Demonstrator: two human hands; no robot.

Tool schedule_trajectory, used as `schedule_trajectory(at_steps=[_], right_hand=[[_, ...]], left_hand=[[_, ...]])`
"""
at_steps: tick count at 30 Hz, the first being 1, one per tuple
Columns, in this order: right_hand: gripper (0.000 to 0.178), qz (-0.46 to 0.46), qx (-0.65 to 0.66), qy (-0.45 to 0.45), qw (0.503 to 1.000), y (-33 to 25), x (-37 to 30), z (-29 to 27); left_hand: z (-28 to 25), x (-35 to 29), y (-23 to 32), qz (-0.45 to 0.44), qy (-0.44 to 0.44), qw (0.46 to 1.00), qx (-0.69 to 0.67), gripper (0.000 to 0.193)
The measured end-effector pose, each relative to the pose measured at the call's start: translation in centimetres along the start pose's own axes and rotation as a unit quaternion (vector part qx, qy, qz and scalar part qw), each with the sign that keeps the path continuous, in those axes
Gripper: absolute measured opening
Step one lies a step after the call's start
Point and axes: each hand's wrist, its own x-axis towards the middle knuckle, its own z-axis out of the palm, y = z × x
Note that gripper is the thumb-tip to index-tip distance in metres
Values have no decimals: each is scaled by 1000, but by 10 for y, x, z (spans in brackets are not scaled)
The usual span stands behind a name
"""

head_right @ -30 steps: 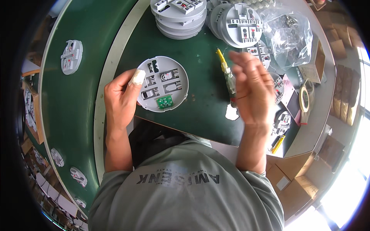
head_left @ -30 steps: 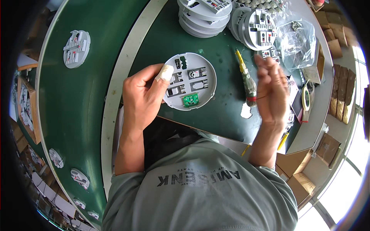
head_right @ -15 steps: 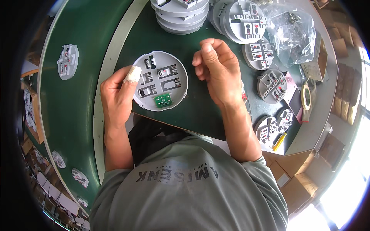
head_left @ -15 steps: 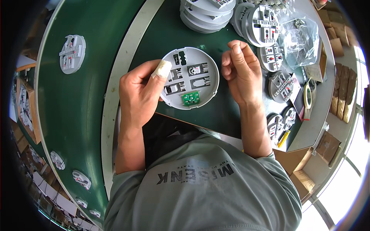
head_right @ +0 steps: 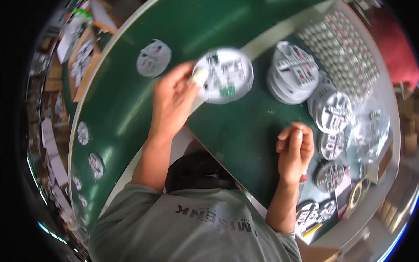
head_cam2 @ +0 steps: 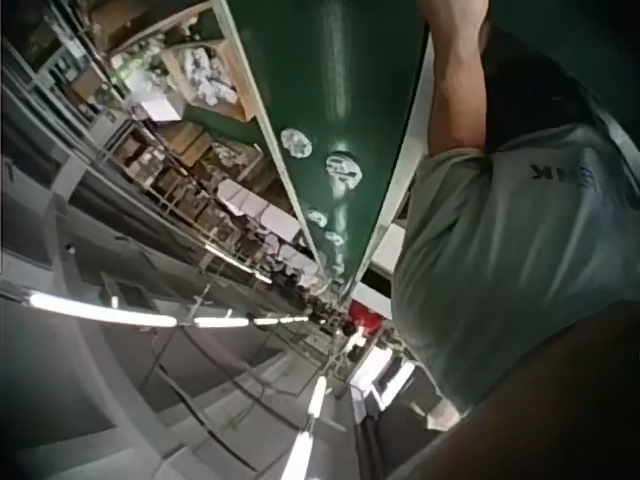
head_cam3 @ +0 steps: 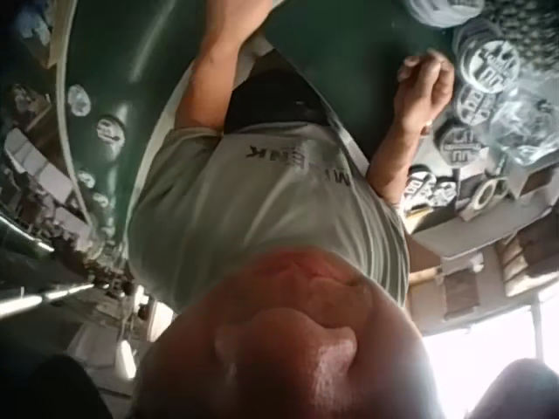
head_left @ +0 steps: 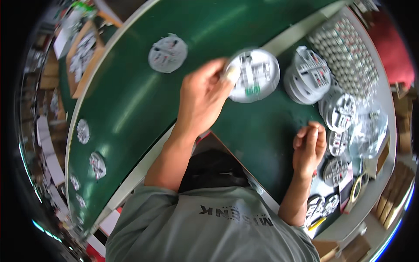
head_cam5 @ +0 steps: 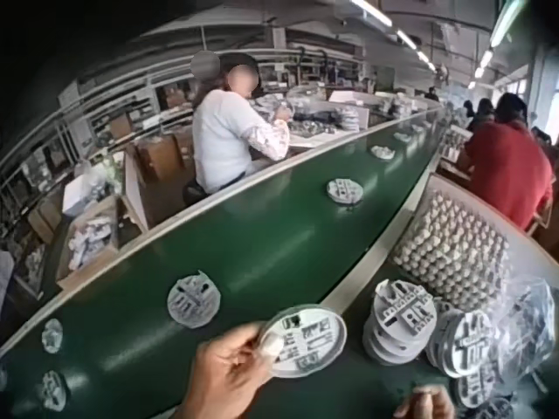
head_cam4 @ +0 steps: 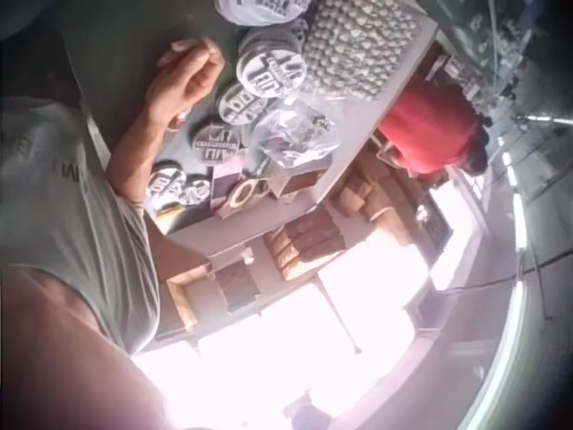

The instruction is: Assembling circular electronic components into white plastic housings and applying adhesive from a tube.

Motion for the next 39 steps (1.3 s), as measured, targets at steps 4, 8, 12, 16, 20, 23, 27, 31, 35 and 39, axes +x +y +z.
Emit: schedule_trajectory(at_steps=[4,8,12,16,20,23,27,31,35,39], right_hand=[[23,0,0,-36,999,0,6,0],[26,9,-6,76,997,-5,6,14],[22,-10,22,53,998,-2,7,20],[18,-50,-82,57,994,3,8,23],[17,-56,-155,25,986,3,-3,20],[15,-36,-152,28,987,4,-6,23],[17,-37,-70,62,995,6,-4,23],[18,-49,-111,100,988,-6,1,31],[21,-78,-122,119,982,0,2,42],[20,-147,-236,77,957,-2,-6,32]], left_hand=[[-14,55,-4,242,124,928,253,38],[-34,81,0,250,55,885,390,43],[-132,125,0,162,-12,885,437,38],[-195,156,-21,69,-182,901,389,25],[-195,142,-18,57,-146,898,410,18],[-188,112,-14,85,-84,902,416,16],[-92,38,12,142,11,932,334,11],[4,-27,8,151,-4,943,297,11],[35,-47,-29,175,-8,942,285,13],[42,-50,-42,198,-28,944,263,16]])
